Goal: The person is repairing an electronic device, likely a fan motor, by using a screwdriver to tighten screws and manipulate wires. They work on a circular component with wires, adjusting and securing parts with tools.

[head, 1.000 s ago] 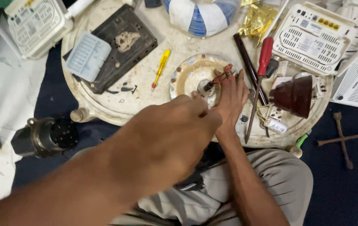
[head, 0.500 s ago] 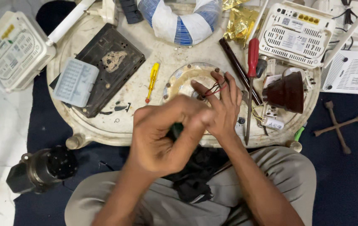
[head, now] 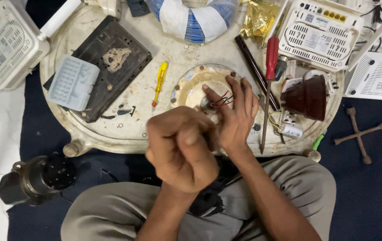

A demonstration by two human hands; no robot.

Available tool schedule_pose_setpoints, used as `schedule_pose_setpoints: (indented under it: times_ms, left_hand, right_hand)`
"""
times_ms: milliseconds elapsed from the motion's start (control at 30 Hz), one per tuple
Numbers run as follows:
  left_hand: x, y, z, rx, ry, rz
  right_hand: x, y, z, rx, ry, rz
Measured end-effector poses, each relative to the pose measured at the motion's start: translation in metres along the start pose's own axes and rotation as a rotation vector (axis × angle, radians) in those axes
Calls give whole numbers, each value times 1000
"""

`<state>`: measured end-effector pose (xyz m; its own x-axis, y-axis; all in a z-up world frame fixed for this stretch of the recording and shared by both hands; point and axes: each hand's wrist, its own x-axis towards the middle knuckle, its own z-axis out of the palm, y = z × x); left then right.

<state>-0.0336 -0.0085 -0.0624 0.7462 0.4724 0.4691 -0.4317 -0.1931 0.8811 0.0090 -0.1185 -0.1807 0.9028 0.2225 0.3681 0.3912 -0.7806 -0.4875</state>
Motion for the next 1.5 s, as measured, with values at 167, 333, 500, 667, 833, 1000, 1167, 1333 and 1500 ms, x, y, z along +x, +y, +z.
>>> schedule_pose_setpoints:
  times_ms: [167, 333, 500, 667, 833, 1000, 1167, 1333, 1500]
  left_hand:
    - [4, -3, -2, -28, 136, -46]
    - [8, 4, -29, -213, 31, -179]
    - [25, 15, -50, -226, -550, -125]
    - [19, 15, -41, -193, -337, -127]
    - [-17, 7, -25, -213, -44, -89]
    - [-21, 5, -24, -150, -84, -93]
    - [-4, 5, -36, -252, -219, -166]
    - [20, 2, -60, -268, -535, -219]
    - [33, 2, -73, -370, -570, -429]
  right_hand:
    - [6, -2, 0, -18, 50, -29]
    - [4, 5, 3, 0, 51, -45]
    - [9, 17, 3, 52, 22, -117]
    - [7, 17, 4, 42, 32, -114]
    - [2, 15, 4, 24, 42, -95]
    - [4, 11, 0, 12, 40, -114]
    - [11, 14, -6, 84, -28, -127]
    - [27, 16, -16, 239, -83, -203]
    - [29, 20, -20, 564, -325, 63]
